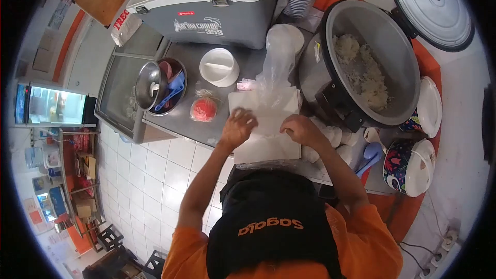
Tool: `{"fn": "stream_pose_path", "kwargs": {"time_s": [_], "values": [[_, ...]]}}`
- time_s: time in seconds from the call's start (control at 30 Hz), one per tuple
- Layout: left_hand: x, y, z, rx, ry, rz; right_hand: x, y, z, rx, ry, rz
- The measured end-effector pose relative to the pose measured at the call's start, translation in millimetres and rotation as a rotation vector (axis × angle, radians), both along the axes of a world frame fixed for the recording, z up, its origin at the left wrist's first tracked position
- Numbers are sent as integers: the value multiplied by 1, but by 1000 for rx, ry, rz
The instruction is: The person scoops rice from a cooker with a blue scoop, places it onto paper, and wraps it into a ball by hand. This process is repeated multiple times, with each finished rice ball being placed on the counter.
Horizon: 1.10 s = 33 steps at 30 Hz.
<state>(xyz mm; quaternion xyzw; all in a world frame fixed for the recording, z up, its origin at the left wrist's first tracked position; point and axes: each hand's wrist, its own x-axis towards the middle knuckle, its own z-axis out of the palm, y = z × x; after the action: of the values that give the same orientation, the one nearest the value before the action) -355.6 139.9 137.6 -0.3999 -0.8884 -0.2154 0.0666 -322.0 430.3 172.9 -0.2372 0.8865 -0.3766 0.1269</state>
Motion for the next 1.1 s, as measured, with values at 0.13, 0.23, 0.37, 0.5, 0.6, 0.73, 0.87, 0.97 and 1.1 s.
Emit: {"fn": "stream_pose_path", "kwargs": {"time_s": [0.13, 0.23, 0.37, 0.5, 0.6, 0.73, 0.87, 0.97, 1.1], "values": [[17, -25, -22, -3, -69, -171, 19, 0, -38, 104, 338, 107], [25, -34, -44, 72, -159, -114, 25, -13, -57, 148, 435, 95], [38, -24, -25, 123, -142, -44, 33, -28, -50, 256, 399, 22], [37, -30, -40, 55, -223, 24, 32, -29, -68, 259, 418, -33], [31, -23, -49, 6, -518, 306, 16, -37, -62, 310, 109, -203], [23, 0, -38, 1, -259, 416, 5, -57, -73, 300, 160, -419], [36, 17, -35, 20, -288, 506, 8, -54, -68, 200, 129, -387], [49, 17, -38, 162, -399, 552, 20, -49, -41, 5, 54, -378], [63, 47, 36, 1274, -1693, 562, 60, -40, 13, -301, 73, -457]]}}
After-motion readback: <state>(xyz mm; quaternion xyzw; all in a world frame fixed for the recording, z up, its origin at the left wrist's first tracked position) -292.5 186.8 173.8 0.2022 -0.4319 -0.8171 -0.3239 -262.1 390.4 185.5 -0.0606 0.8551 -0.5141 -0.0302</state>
